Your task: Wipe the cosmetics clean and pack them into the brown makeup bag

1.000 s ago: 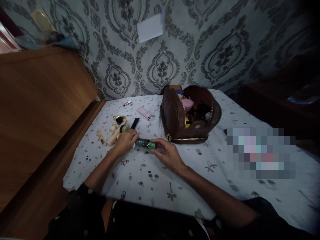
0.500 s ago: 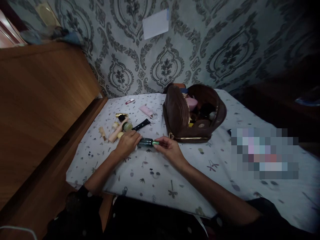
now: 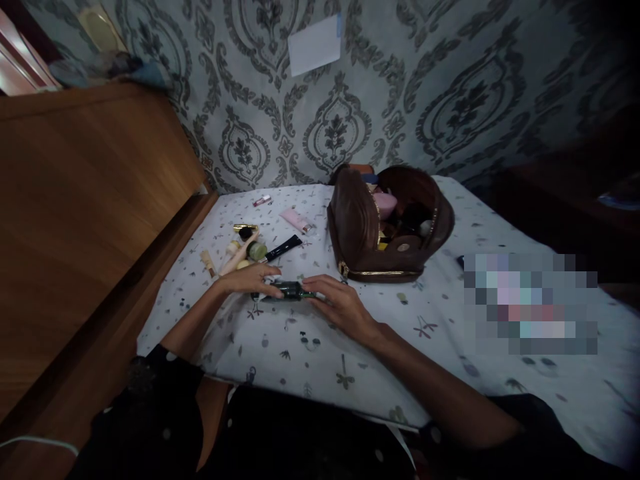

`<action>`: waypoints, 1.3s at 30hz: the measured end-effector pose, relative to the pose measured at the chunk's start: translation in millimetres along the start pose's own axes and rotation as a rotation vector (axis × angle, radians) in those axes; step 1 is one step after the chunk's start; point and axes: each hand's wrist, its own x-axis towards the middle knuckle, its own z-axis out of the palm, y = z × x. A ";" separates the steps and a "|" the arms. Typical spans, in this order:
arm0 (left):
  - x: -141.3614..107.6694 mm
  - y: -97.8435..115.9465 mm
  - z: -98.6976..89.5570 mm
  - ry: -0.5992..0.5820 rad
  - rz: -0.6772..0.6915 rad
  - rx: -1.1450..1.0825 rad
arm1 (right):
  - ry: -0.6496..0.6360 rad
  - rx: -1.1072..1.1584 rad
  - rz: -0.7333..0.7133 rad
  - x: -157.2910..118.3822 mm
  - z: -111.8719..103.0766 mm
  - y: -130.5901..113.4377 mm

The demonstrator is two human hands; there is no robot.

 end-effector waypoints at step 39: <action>-23.0 33.7 105.9 0.821 -0.269 -0.766 | 0.125 0.369 0.358 25.1 31.2 -46.1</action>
